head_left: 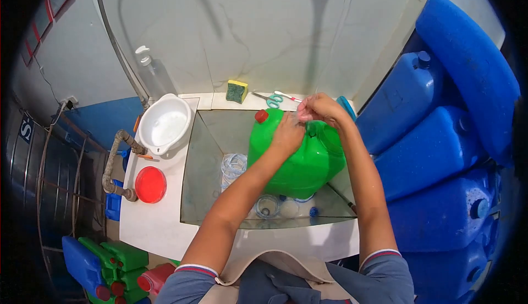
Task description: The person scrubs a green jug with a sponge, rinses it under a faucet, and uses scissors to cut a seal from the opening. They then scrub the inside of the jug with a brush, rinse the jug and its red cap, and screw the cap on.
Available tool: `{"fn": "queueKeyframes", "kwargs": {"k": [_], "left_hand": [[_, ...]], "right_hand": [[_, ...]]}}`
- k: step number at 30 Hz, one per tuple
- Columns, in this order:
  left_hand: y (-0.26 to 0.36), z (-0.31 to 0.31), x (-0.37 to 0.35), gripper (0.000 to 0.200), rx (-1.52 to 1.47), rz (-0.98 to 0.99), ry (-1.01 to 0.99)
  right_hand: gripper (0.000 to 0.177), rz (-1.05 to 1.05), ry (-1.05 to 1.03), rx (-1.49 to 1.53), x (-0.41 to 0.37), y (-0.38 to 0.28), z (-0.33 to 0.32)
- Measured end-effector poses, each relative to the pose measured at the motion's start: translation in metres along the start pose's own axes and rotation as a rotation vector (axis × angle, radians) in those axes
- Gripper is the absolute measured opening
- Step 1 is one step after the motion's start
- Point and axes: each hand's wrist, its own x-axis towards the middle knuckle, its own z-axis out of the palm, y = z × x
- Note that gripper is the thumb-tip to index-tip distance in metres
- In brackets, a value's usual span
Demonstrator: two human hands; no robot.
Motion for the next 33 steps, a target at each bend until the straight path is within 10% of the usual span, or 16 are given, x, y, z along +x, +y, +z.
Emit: {"fn": "queueKeyframes", "kwargs": {"k": [5, 7, 10, 16, 19, 21, 24, 33], "left_hand": [[-0.008, -0.044, 0.005, 0.036, -0.162, 0.036, 0.027], [-0.007, -0.066, 0.007, 0.037, -0.204, -0.056, -0.384], [-0.008, -0.081, -0.006, 0.039, -0.234, -0.019, -0.468], [0.014, -0.107, -0.056, 0.032, -0.228, -0.25, -0.28], [0.025, -0.125, -0.074, 0.027, -0.247, -0.331, -0.358], [0.03, -0.133, -0.087, 0.027, -0.298, -0.374, -0.404], [0.029, -0.153, -0.104, 0.032, -0.472, -0.241, -0.122], [-0.162, -0.255, -0.236, 0.037, -0.434, -1.381, 0.431]], "right_hand": [[0.014, -0.046, 0.061, -0.053, -0.005, -0.013, 0.007], [0.014, -0.08, 0.067, 0.005, -0.009, -0.016, 0.012], [0.013, -0.147, 0.036, 0.064, -0.003, -0.004, 0.003], [0.057, -0.459, 0.061, -1.285, -0.065, 0.044, 0.048], [0.074, -0.524, 0.242, -1.498, -0.093, 0.094, 0.094], [0.081, -0.507, 0.716, -1.435, -0.1, 0.1, 0.12], [0.08, -0.334, 0.762, -1.358, -0.09, 0.112, 0.11], [0.063, -0.482, 1.121, -0.949, -0.106, 0.106, 0.061]]}}
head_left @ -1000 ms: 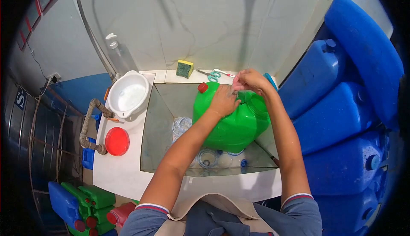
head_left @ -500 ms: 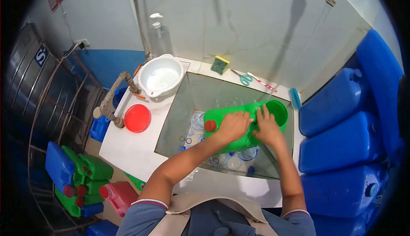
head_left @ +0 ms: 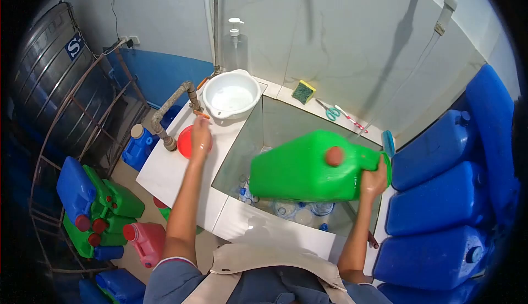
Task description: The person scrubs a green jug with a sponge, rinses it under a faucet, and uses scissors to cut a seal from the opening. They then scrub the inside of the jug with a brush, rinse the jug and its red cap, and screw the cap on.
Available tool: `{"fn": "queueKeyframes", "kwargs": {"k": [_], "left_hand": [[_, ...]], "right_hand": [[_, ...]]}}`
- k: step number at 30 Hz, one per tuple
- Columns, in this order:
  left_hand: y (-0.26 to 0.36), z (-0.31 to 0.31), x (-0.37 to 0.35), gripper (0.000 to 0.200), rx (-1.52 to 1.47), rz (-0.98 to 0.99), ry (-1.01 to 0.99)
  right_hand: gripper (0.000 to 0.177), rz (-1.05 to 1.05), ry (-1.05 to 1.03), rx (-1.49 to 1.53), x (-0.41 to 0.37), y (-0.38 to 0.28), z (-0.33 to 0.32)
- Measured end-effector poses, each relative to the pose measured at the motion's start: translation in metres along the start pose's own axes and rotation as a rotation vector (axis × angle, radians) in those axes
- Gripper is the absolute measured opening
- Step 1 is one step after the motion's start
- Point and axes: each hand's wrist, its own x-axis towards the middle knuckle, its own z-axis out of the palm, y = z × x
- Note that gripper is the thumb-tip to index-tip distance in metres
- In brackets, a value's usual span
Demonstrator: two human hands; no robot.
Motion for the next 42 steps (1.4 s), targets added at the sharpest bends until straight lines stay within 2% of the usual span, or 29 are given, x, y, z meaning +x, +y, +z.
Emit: {"fn": "queueKeyframes", "kwargs": {"k": [1, 2, 4, 5, 6, 7, 8, 9, 13, 16, 18, 19, 21, 25, 27, 29, 31, 35, 37, 38, 40, 42], "left_hand": [[-0.005, -0.007, 0.012, 0.041, -0.102, -0.136, 0.085], [-0.022, -0.018, 0.031, 0.044, -0.217, -0.205, 0.03], [-0.03, -0.022, 0.05, 0.047, -0.34, -0.275, -0.021], [-0.023, -0.022, 0.053, 0.044, -0.432, -0.369, 0.002], [-0.019, -0.022, 0.056, 0.041, -0.521, -0.464, 0.025], [-0.017, -0.019, 0.059, 0.041, -0.521, -0.464, 0.027], [-0.017, -0.014, 0.062, 0.033, -0.565, -0.514, 0.024], [-0.018, -0.009, 0.064, 0.027, -0.608, -0.564, 0.018], [-0.043, 0.007, 0.087, 0.024, -0.753, -0.655, -0.002], [-0.067, 0.006, 0.116, 0.021, -0.712, -0.569, -0.077], [-0.056, 0.003, 0.129, 0.014, -0.949, -0.502, -0.068], [-0.048, 0.001, 0.132, 0.014, -0.947, -0.511, -0.07], [-0.026, -0.007, 0.14, 0.017, -1.26, -0.624, 0.146], [-0.018, -0.022, 0.165, 0.012, -1.407, -0.709, 0.127], [-0.006, -0.026, 0.163, 0.012, -1.432, -0.76, 0.196], [-0.006, -0.022, 0.156, 0.011, -1.409, -0.753, 0.184], [-0.007, -0.02, 0.148, 0.012, -1.29, -0.644, 0.184], [-0.011, -0.025, 0.142, 0.013, -1.25, -0.653, 0.099], [-0.017, -0.025, 0.141, 0.013, -1.027, -0.526, 0.103], [-0.005, -0.025, 0.131, 0.013, -1.026, -0.525, 0.106], [0.017, -0.021, 0.107, 0.017, -0.713, -0.45, 0.191], [0.023, -0.02, 0.097, 0.021, -0.653, -0.413, 0.136]], "right_hand": [[0.061, 0.113, 0.037, 0.122, 0.004, 0.017, 0.002], [0.061, 0.112, 0.038, 0.123, 0.006, 0.033, 0.004], [0.049, 0.336, -0.143, 1.132, 0.001, 0.059, 0.015], [0.049, 0.331, -0.145, 1.134, -0.011, 0.07, 0.035], [0.047, 0.274, -0.182, 1.392, -0.027, 0.082, 0.061], [0.046, 0.212, -0.218, 1.648, -0.035, 0.088, 0.075], [0.046, 0.231, -0.259, 1.748, -0.043, 0.088, 0.086], [0.046, 0.287, -0.286, 1.765, -0.05, 0.085, 0.101], [0.046, 0.474, -0.337, 1.775, -0.064, 0.062, 0.144], [0.046, 0.55, -0.358, 1.761, -0.075, 0.045, 0.161], [0.046, 0.589, -0.371, 1.751, -0.085, 0.037, 0.167], [0.046, 0.605, -0.375, 1.746, -0.09, 0.035, 0.168], [0.046, 0.63, -0.387, 1.728, -0.097, 0.033, 0.17], [0.046, 0.628, -0.379, 1.71, -0.095, 0.037, 0.165], [0.046, 0.619, -0.371, 1.705, -0.09, 0.043, 0.16], [0.046, 0.616, -0.362, 1.695, -0.087, 0.046, 0.156], [0.046, 0.615, -0.352, 1.696, -0.087, 0.047, 0.153], [0.046, 0.614, -0.362, 1.683, -0.091, 0.046, 0.151], [0.047, 0.624, -0.368, 1.682, -0.094, 0.046, 0.151], [0.047, 0.626, -0.376, 1.68, -0.096, 0.046, 0.151], [0.047, 0.632, -0.378, 1.68, -0.097, 0.046, 0.152], [0.047, 0.635, -0.382, 1.673, -0.101, 0.046, 0.152]]}}
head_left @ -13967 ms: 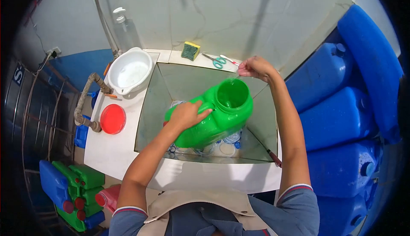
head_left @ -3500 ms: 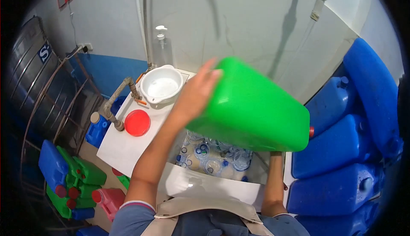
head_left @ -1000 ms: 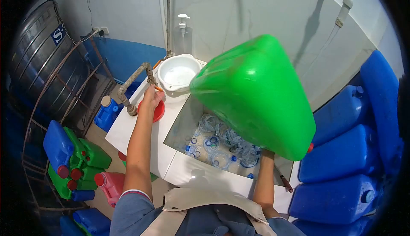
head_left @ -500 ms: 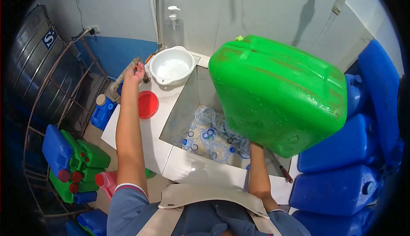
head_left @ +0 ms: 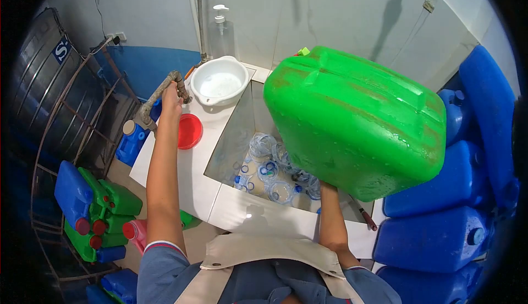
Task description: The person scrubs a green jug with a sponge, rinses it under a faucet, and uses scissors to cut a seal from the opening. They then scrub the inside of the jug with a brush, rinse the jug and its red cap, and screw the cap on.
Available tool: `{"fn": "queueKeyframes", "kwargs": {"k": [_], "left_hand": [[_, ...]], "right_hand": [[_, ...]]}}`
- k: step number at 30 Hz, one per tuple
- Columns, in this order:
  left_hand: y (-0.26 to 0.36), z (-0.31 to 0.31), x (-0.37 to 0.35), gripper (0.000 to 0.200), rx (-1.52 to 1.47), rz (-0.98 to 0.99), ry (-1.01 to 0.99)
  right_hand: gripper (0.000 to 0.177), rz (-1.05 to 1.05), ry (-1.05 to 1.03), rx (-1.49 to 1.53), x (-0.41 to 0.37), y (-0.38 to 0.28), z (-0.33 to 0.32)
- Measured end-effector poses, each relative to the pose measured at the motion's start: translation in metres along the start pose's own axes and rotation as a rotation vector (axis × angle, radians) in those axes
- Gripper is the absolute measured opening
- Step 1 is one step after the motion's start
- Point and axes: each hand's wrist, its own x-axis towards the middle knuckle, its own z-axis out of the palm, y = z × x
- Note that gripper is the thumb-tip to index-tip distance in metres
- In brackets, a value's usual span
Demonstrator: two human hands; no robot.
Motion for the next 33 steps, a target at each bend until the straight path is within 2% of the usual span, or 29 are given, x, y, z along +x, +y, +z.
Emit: {"fn": "queueKeyframes", "kwargs": {"k": [2, 4, 5, 6, 7, 10, 14, 16, 17, 19, 20, 22, 23, 25, 26, 28, 29, 31, 33], "left_hand": [[0.0, 0.004, -0.018, 0.026, 0.069, 0.025, -0.05], [-0.001, 0.012, -0.036, 0.019, 0.161, 0.229, -0.07], [-0.01, 0.008, -0.018, 0.019, 0.162, 0.229, -0.07], [-0.029, 0.0, 0.018, 0.025, 0.26, 0.379, -0.039], [-0.03, 0.001, 0.021, 0.031, 0.358, 0.529, -0.008], [-0.033, 0.005, 0.015, 0.041, 0.387, 0.506, 0.068], [-0.031, 0.004, 0.011, 0.041, 0.489, 0.431, 0.046], [-0.038, 0.003, 0.012, 0.042, 0.699, 0.648, 0.169], [-0.041, 0.002, 0.01, 0.042, 0.702, 0.646, 0.17], [-0.044, -0.002, -0.003, 0.041, 0.779, 0.814, 0.127], [-0.041, -0.003, -0.014, 0.041, 0.781, 0.814, 0.127], [-0.035, -0.01, -0.034, 0.04, 0.904, 0.714, -0.116], [-0.051, -0.022, -0.029, 0.04, 0.904, 0.714, -0.114], [-0.077, -0.036, -0.029, 0.041, 1.299, 1.051, -0.244], [-0.076, -0.036, -0.026, 0.041, 1.298, 1.051, -0.242], [-0.058, -0.026, -0.023, 0.054, 1.539, 0.67, -0.399], [-0.046, -0.015, -0.036, 0.054, 1.53, 0.676, -0.389], [-0.026, 0.016, -0.075, 0.062, 0.616, 0.507, -0.515], [-0.028, 0.044, -0.093, 0.068, -0.119, 0.343, -0.745]], "right_hand": [[0.047, 0.004, 0.001, 0.001, -0.001, 0.002, -0.001], [0.047, 0.007, 0.003, 0.0, -0.002, 0.003, -0.002], [0.047, 0.009, 0.004, -0.001, -0.003, 0.004, -0.002], [0.047, 0.012, 0.007, -0.004, -0.004, 0.004, -0.003], [0.047, 0.015, 0.008, -0.001, -0.004, 0.005, -0.003], [0.047, 0.02, 0.011, -0.006, -0.007, 0.007, -0.004], [0.047, 0.028, 0.013, -0.009, -0.008, 0.009, -0.007], [0.047, 0.029, 0.017, -0.01, -0.007, 0.01, -0.008], [0.047, 0.032, 0.015, -0.012, -0.007, 0.01, -0.008], [0.047, 0.03, 0.019, -0.011, -0.005, 0.01, -0.009], [0.047, 0.031, 0.017, -0.013, -0.005, 0.011, -0.009], [0.047, 0.031, 0.019, -0.008, -0.006, 0.012, -0.009], [0.047, 0.034, 0.017, -0.012, -0.005, 0.012, -0.009], [0.048, 0.035, 0.016, -0.015, -0.005, 0.012, -0.01], [0.048, 0.036, 0.012, -0.018, -0.005, 0.012, -0.01], [0.048, 0.026, 0.009, -0.019, -0.003, 0.008, -0.011], [0.048, 0.024, 0.0, -0.023, 0.0, 0.005, -0.011], [0.048, 0.007, -0.012, -0.028, 0.007, -0.006, -0.012], [0.048, -0.008, -0.032, -0.038, 0.019, -0.021, -0.014]]}}
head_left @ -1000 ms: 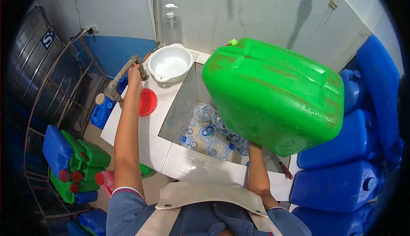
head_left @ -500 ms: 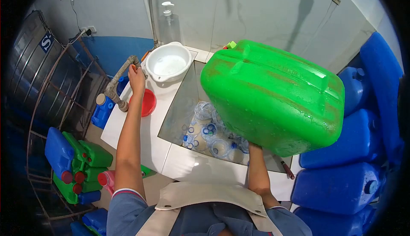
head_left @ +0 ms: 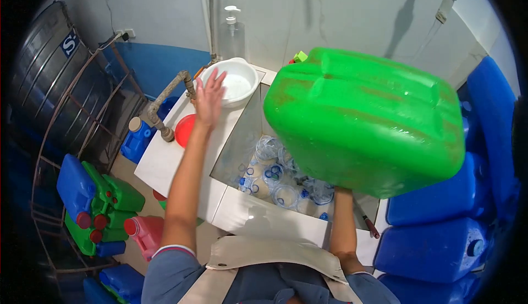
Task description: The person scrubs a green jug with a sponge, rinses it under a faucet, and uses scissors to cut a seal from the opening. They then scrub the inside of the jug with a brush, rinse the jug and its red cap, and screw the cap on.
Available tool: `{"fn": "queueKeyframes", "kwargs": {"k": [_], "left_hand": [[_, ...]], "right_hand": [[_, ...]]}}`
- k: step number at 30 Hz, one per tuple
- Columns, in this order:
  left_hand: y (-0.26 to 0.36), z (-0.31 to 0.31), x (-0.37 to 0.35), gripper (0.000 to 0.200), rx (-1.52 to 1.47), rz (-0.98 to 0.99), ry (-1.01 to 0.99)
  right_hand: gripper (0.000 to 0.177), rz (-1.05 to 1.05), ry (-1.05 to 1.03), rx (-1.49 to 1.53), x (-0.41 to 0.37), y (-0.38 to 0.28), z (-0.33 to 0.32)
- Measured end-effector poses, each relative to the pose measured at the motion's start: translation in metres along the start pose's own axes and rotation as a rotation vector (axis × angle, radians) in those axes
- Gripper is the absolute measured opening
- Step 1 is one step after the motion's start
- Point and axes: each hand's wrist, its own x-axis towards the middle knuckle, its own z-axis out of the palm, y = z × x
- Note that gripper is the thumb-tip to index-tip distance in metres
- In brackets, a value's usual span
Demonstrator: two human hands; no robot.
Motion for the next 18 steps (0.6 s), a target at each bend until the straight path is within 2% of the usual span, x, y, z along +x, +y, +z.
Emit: {"fn": "queueKeyframes", "kwargs": {"k": [2, 3, 4, 6, 8, 10, 11, 12, 13, 14, 16, 18], "left_hand": [[-0.051, 0.026, 0.003, 0.068, -0.407, 0.019, 0.027], [-0.167, 0.03, -0.01, 0.063, 0.084, 0.308, 0.082], [-0.276, 0.035, -0.022, 0.06, 0.576, 0.559, 0.282], [-0.189, 0.071, -0.073, 0.051, -0.648, -0.127, -0.083], [-0.143, 0.066, -0.077, 0.058, 0.295, -0.197, -0.208], [-0.109, 0.046, -0.074, 0.061, 0.214, -0.128, -0.128], [-0.085, 0.025, -0.072, 0.058, 0.859, -0.006, -0.094], [-0.079, -0.003, -0.073, 0.054, 1.09, 0.051, -0.053], [-0.062, -0.024, -0.075, 0.052, 1.39, 0.013, -0.052], [-0.062, -0.051, -0.084, 0.05, 1.684, 0.125, 0.004], [-0.036, -0.07, -0.096, 0.048, 1.823, -0.041, -0.042], [-0.03, -0.085, -0.109, 0.037, 1.983, -0.029, -0.062]], "right_hand": [[0.048, -0.002, -0.007, -0.002, 0.007, -0.005, 0.004], [0.048, 0.001, -0.001, -0.004, 0.008, -0.001, 0.008], [0.048, -0.001, 0.007, -0.004, 0.008, 0.007, 0.014], [0.048, -0.017, 0.011, -0.006, 0.008, 0.006, 0.013], [0.048, -0.034, 0.025, -0.013, 0.002, -0.008, -0.002], [0.048, -0.06, 0.042, -0.035, -0.004, -0.028, -0.024], [0.048, -0.077, 0.051, -0.051, -0.007, -0.04, -0.036], [0.048, -0.098, 0.058, -0.066, -0.01, -0.051, -0.047], [0.048, -0.115, 0.068, -0.073, -0.014, -0.061, -0.056], [0.048, -0.138, 0.083, -0.088, -0.017, -0.07, -0.066], [0.048, -0.181, 0.11, -0.122, -0.022, -0.082, -0.079], [0.048, -0.245, 0.153, -0.175, -0.025, -0.091, -0.084]]}}
